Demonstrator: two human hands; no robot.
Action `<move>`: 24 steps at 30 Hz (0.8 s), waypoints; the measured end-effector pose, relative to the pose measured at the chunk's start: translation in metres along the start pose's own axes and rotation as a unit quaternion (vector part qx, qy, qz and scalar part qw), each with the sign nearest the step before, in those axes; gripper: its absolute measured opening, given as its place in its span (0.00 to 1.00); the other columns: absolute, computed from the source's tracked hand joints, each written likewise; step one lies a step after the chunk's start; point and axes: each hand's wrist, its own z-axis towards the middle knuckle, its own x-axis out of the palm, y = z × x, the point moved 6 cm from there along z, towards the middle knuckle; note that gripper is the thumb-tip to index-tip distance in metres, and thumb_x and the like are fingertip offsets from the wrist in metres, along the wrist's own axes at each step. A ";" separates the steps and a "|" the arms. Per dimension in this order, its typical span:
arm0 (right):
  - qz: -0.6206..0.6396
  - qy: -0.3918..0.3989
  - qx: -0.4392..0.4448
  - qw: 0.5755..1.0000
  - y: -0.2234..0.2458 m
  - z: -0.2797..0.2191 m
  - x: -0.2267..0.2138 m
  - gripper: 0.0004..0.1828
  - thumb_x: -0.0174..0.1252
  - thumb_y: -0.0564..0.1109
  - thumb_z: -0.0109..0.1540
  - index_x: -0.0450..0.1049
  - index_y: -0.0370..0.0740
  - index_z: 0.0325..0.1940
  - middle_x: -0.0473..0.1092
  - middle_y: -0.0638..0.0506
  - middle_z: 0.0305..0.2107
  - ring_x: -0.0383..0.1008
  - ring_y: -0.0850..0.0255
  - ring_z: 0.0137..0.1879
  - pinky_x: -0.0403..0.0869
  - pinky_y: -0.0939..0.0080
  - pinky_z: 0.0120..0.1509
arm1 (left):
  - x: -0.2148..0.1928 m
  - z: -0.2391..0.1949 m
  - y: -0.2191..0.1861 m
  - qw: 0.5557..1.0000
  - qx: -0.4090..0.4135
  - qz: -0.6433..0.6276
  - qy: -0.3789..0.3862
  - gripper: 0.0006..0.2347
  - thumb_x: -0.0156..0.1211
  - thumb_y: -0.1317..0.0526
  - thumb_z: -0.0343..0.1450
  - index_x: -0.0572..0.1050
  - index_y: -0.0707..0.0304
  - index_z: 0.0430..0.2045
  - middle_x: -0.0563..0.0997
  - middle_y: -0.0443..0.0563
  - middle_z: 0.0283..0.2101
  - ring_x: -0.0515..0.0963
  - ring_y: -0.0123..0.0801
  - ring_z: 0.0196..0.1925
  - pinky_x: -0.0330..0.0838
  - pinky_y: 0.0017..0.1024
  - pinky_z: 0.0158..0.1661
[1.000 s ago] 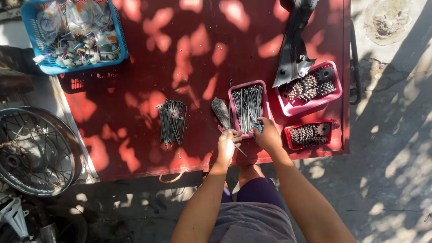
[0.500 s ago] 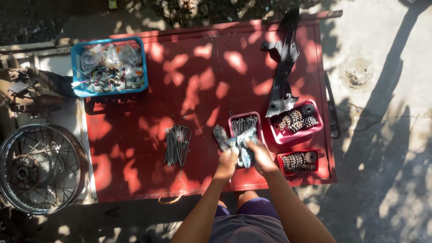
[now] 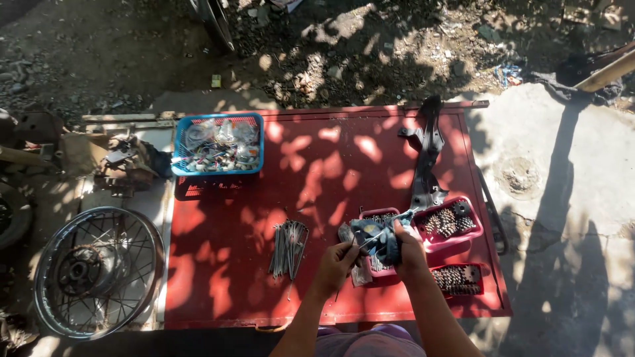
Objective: The person wipes multiple thin metal rods one by one with a cloth on a red workbench. They pick each rod from a pile, wipe it, and place it into a pink container. The process is repeated for many rods throughout the clip.
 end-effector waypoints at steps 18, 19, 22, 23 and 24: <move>0.140 0.104 -0.127 0.976 0.066 -0.018 0.071 0.20 0.42 0.56 0.76 0.73 0.42 0.50 0.77 0.50 0.36 0.80 0.56 0.37 0.80 0.53 0.36 | -0.022 -0.029 -0.114 0.974 0.148 0.165 0.045 0.08 0.54 0.68 0.76 0.79 0.67 0.27 0.78 0.45 0.26 0.71 0.23 0.27 0.67 0.24 0.31; 0.141 0.102 -0.129 0.976 0.057 -0.028 0.078 0.20 0.42 0.56 0.76 0.73 0.42 0.50 0.77 0.50 0.36 0.80 0.56 0.37 0.80 0.53 0.36 | -0.018 -0.030 -0.117 0.974 0.147 0.165 0.048 0.08 0.54 0.68 0.76 0.79 0.67 0.27 0.78 0.45 0.26 0.71 0.23 0.27 0.67 0.24 0.31; 0.042 0.095 -0.145 0.984 0.028 -0.057 0.103 0.22 0.46 0.58 0.73 0.74 0.37 0.50 0.76 0.47 0.35 0.72 0.61 0.30 0.68 0.60 0.30 | -0.008 -0.027 -0.131 0.975 0.147 0.164 0.022 0.09 0.55 0.66 0.75 0.81 0.66 0.27 0.74 0.41 0.22 0.65 0.22 0.24 0.61 0.24 0.28; 0.016 0.111 -0.141 0.984 0.013 -0.070 0.112 0.19 0.48 0.51 0.72 0.76 0.33 0.50 0.75 0.48 0.34 0.69 0.64 0.31 0.66 0.64 0.33 | 0.003 -0.029 -0.140 0.969 0.180 0.163 0.041 0.07 0.52 0.69 0.73 0.80 0.70 0.32 0.75 0.43 0.26 0.65 0.22 0.25 0.61 0.25 0.27; -0.010 0.127 -0.138 0.982 -0.002 -0.083 0.122 0.16 0.50 0.45 0.71 0.77 0.29 0.49 0.74 0.49 0.33 0.66 0.68 0.33 0.64 0.68 0.35 | 0.014 -0.031 -0.149 0.962 0.212 0.161 0.060 0.09 0.49 0.72 0.71 0.78 0.74 0.37 0.76 0.44 0.30 0.64 0.23 0.26 0.60 0.25 0.26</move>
